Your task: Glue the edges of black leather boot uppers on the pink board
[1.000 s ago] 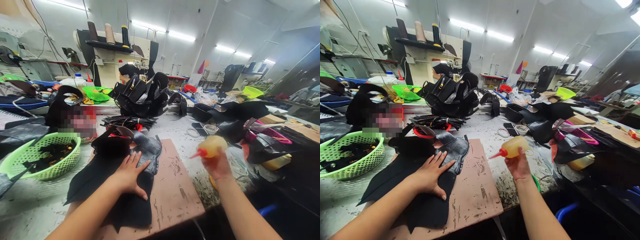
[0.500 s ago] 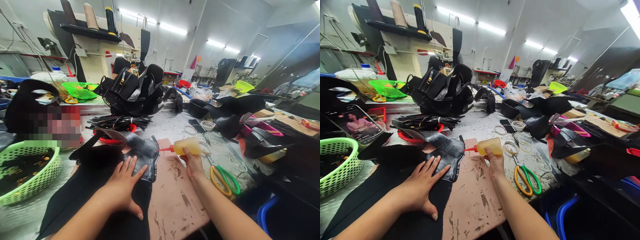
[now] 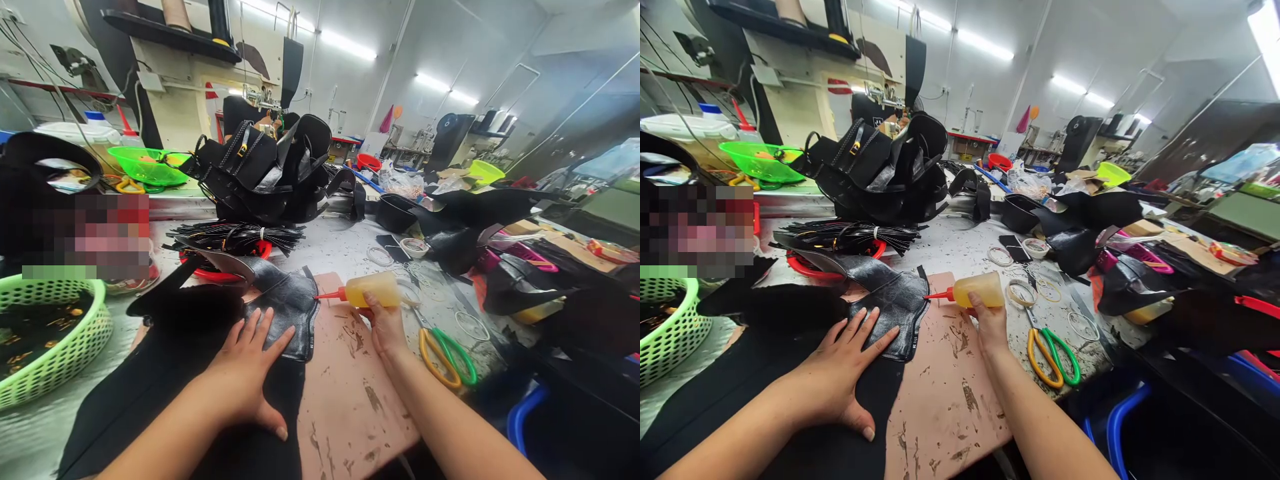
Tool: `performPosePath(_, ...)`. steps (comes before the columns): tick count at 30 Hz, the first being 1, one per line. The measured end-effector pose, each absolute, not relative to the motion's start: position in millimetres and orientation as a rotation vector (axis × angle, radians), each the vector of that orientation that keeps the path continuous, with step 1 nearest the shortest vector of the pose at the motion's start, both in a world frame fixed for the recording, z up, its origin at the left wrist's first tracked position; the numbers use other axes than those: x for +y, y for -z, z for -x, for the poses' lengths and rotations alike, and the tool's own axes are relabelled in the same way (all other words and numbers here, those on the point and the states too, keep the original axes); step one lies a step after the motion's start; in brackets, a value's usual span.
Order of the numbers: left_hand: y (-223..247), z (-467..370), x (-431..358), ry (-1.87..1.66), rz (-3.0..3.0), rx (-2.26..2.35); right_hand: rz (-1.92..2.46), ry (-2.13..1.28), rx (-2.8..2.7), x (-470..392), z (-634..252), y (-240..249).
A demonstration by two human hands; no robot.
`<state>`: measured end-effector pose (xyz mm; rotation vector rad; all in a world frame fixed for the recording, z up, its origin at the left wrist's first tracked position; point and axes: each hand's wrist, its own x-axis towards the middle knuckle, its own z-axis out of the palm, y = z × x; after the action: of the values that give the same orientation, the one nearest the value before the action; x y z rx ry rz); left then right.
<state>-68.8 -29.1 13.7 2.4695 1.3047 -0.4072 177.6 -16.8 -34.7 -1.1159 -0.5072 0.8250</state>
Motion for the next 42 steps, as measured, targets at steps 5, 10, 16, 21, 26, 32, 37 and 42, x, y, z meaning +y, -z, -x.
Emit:
performPosePath(5, -14.4, 68.6, -28.7, 0.42, -2.467, 1.303, 1.128, -0.81, -0.51, -17.7, -177.8, 34.2)
performPosePath(10, -10.2, 69.2, -28.5, 0.4, -2.489, 1.308, 1.13, -0.817, -0.538, -19.5, -179.0, 35.4)
performPosePath(16, -9.5, 68.8, -28.3, 0.397, -2.476, 1.31, 1.176, -0.825, -0.572, -22.6, -177.6, 34.2)
performPosePath(21, -8.8, 69.4, -27.0, 0.393, -2.483, 1.304, 1.206, -0.831, -0.616, -25.4, -175.4, 31.4)
performPosePath(26, -5.6, 70.8, -28.2, 0.38, -2.489, 1.298, 1.198, -0.826, -0.674, -28.5, -173.0, 30.4)
performPosePath(32, -0.5, 73.1, -27.7, 0.341, -2.512, 1.284, 1.183, -0.805, -0.761, -30.6, -169.9, 26.2)
performPosePath(37, -2.7, 72.4, -28.1, 0.334, -2.508, 1.271, 1.2, -0.829, -0.741, -34.0, -170.0, 24.9)
performPosePath(42, -6.3, 70.8, -28.7, 0.351, -2.486, 1.273, 1.218, -0.842, -0.745, -38.8, -170.2, 25.8)
